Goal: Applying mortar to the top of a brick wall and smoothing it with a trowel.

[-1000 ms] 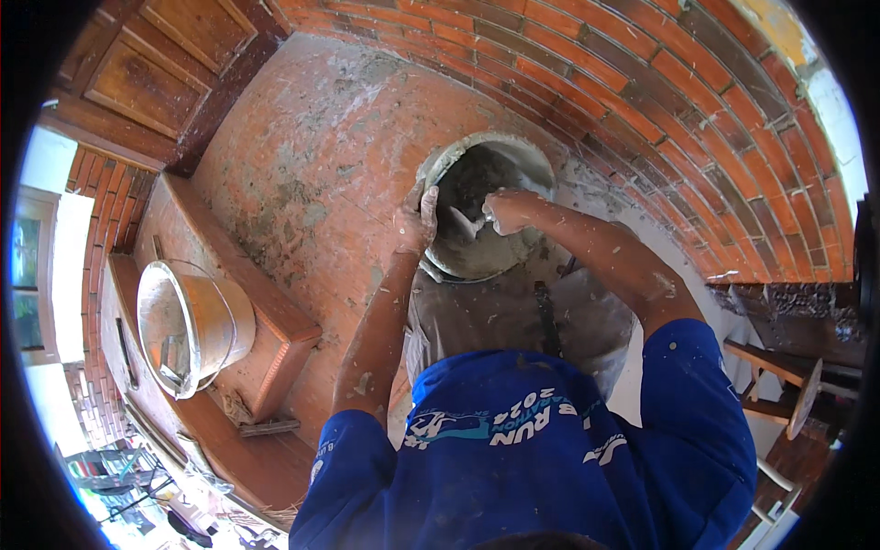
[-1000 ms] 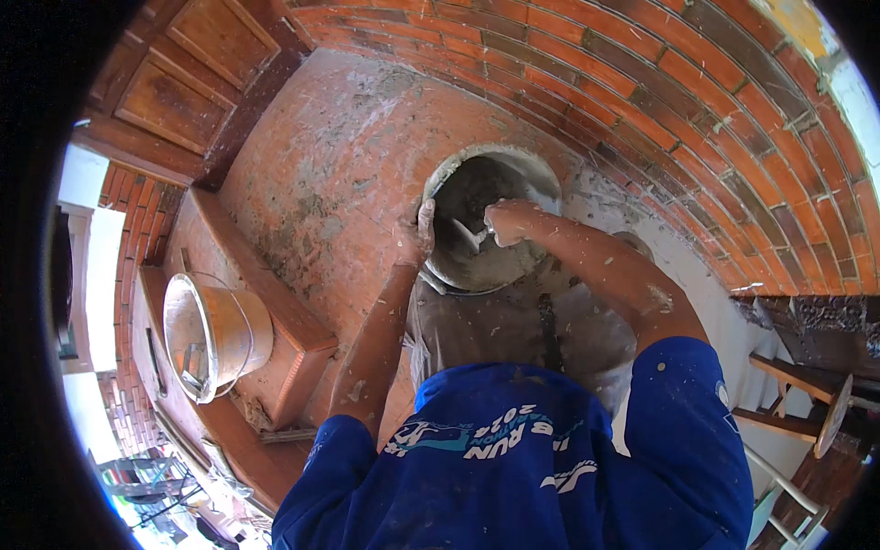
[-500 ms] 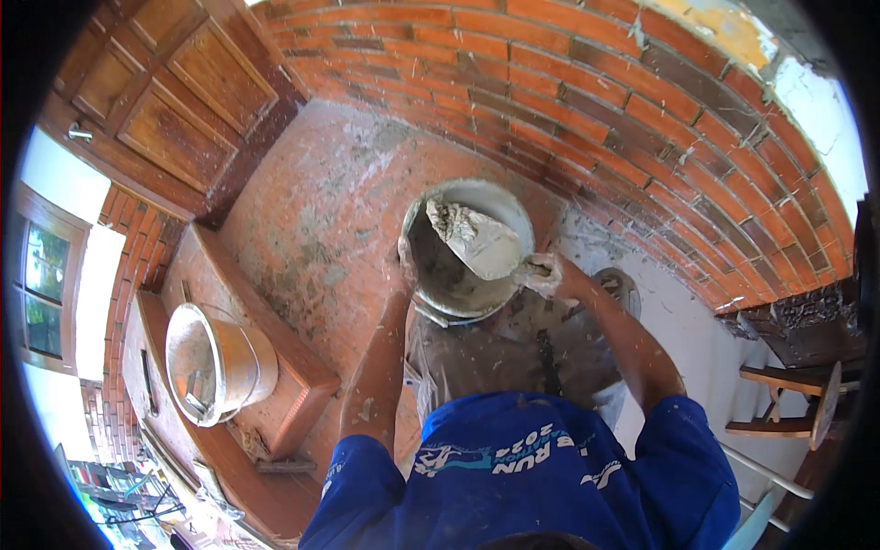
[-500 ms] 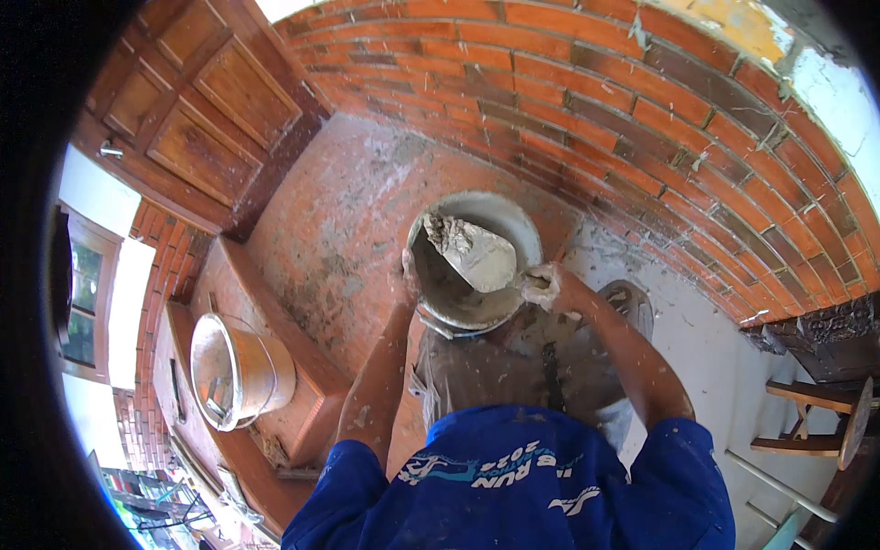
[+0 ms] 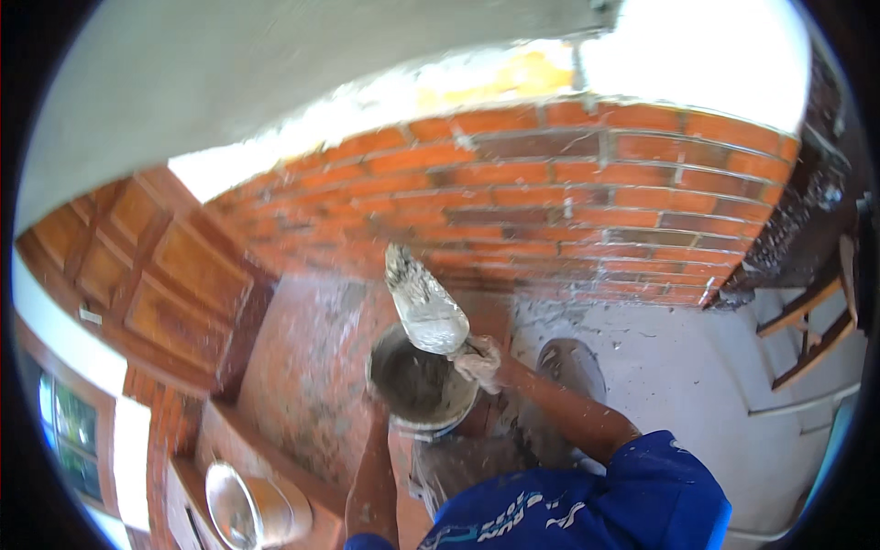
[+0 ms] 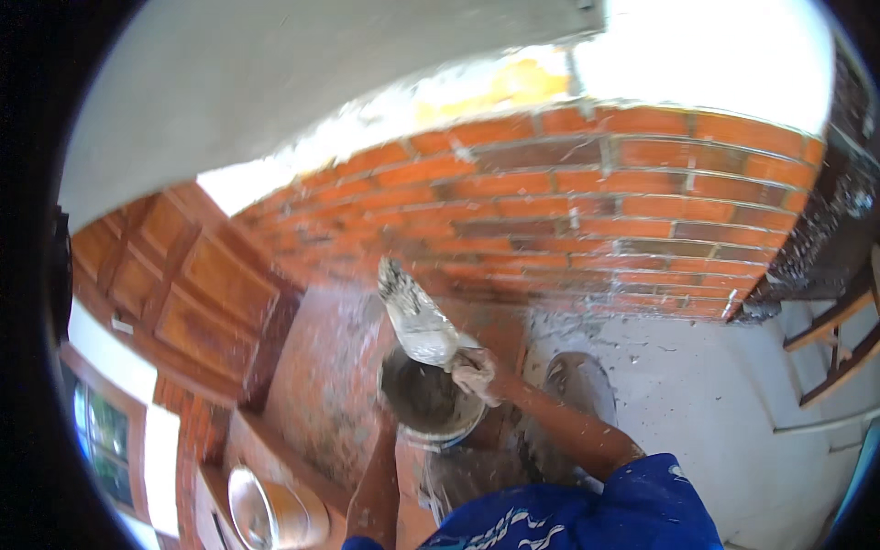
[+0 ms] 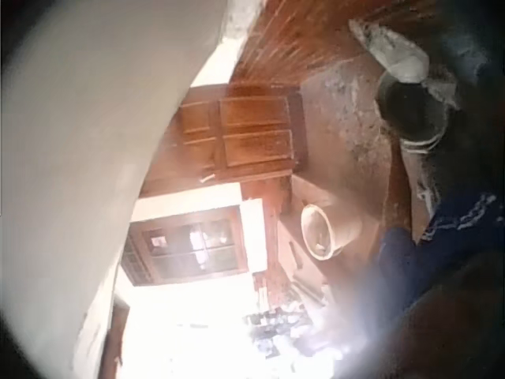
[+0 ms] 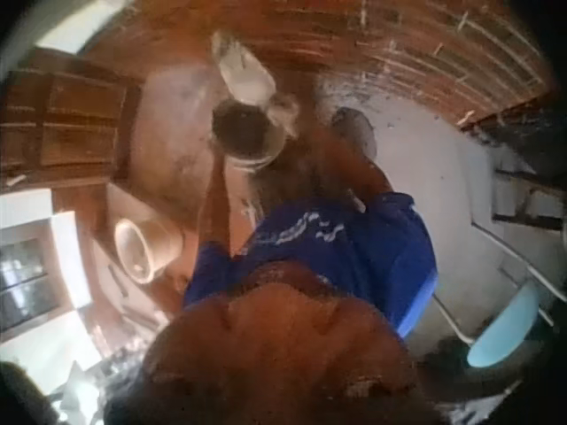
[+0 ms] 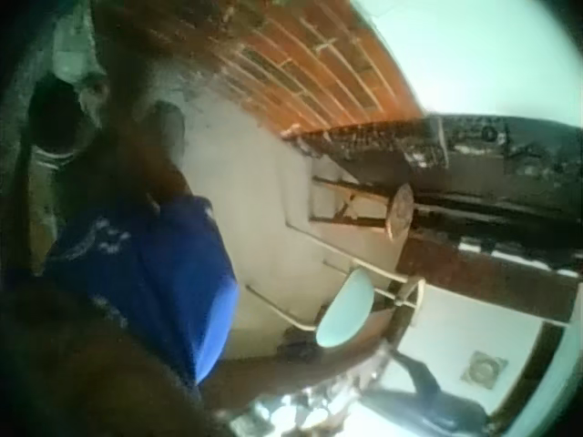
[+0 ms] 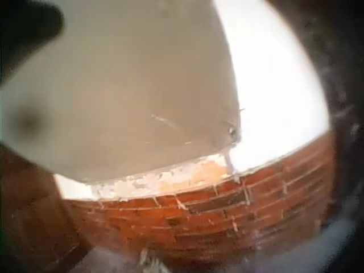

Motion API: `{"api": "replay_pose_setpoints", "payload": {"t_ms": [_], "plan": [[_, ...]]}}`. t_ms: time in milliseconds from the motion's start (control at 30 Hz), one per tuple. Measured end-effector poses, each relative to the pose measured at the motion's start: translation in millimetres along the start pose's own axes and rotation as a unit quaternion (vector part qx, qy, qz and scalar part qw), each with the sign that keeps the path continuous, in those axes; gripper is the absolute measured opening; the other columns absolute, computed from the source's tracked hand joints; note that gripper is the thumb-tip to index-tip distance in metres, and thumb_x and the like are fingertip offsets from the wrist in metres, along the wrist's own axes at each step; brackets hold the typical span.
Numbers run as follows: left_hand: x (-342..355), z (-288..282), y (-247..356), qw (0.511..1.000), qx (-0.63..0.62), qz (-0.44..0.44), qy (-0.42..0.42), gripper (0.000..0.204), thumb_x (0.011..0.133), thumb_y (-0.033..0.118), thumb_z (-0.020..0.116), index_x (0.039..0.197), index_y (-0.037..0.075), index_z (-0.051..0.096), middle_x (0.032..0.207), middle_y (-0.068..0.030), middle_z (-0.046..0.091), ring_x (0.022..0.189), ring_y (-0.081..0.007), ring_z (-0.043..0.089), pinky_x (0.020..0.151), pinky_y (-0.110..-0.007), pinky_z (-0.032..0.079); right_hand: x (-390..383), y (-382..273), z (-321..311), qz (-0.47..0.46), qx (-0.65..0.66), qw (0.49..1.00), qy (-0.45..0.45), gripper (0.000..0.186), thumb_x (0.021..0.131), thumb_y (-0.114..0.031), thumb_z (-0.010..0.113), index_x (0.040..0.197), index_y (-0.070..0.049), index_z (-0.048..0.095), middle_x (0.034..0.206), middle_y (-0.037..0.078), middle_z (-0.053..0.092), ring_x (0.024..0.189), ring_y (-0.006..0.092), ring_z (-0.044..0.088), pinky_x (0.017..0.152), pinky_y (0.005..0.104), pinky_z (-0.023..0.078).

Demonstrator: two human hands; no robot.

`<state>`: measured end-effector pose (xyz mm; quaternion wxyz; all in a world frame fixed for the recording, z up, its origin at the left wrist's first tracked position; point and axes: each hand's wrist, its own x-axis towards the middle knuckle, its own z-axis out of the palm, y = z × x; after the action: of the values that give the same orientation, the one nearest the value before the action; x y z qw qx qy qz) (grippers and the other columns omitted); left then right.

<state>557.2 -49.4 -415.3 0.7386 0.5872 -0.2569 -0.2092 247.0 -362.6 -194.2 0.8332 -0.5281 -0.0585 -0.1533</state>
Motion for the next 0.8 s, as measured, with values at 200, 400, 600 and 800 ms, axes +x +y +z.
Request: {"api": "replay_pose_setpoints", "payload": {"t_ms": [200, 400, 600, 800], "plan": [[40.3, -12.5, 70.6, 0.929, -0.229, -0.188, -0.220, 0.042, 0.100, 0.038, 0.037, 0.122, 0.004, 0.051, 0.092, -0.0090, 0.061, 0.083, -0.0217, 0.058, 0.074, -0.033, 0.051, 36.4, -152.0, 11.7, -0.294, 0.071, 0.939, 0.166, 0.009, 0.091, -0.007, 0.056, 0.098, -0.005, 0.050, 0.069, 0.003, 0.053, 0.054, 0.0108, 0.054, 0.049, 0.0265, 0.046], [22.7, 149.2, 92.1, 0.900, 0.436, 0.024, 0.015, 0.052, 0.097, 0.043, 0.046, 0.111, -0.005, 0.058, 0.096, -0.0157, 0.063, 0.087, -0.0284, 0.058, 0.082, -0.040, 0.047, 118.5, -234.8, -28.5, -0.421, 0.096, 0.854, 0.290, 0.012, 0.093, -0.008, 0.057, 0.097, -0.006, 0.046, 0.065, 0.001, 0.049, 0.050, 0.0080, 0.051, 0.042, 0.0255, 0.045], [19.1, 174.4, 120.4, 0.868, 0.489, 0.073, 0.052, 0.050, 0.096, 0.042, 0.050, 0.108, -0.006, 0.059, 0.097, -0.0155, 0.064, 0.088, -0.0238, 0.058, 0.079, -0.036, 0.048, 182.5, -291.6, 15.0, -0.494, 0.152, 0.817, 0.256, 0.016, 0.092, -0.006, 0.056, 0.098, -0.006, 0.041, 0.069, 0.000, 0.047, 0.052, 0.0079, 0.050, 0.042, 0.0253, 0.043], [21.5, 138.3, 96.0, 0.856, 0.502, 0.070, 0.103, 0.052, 0.096, 0.042, 0.050, 0.114, -0.006, 0.056, 0.099, -0.0158, 0.064, 0.088, -0.0233, 0.058, 0.079, -0.035, 0.048, 240.1, -329.0, 53.7, -0.535, 0.134, 0.772, 0.315, 0.030, 0.081, 0.009, 0.054, 0.103, -0.003, 0.037, 0.076, 0.001, 0.046, 0.065, 0.0097, 0.045, 0.058, 0.0209, 0.040]]}}
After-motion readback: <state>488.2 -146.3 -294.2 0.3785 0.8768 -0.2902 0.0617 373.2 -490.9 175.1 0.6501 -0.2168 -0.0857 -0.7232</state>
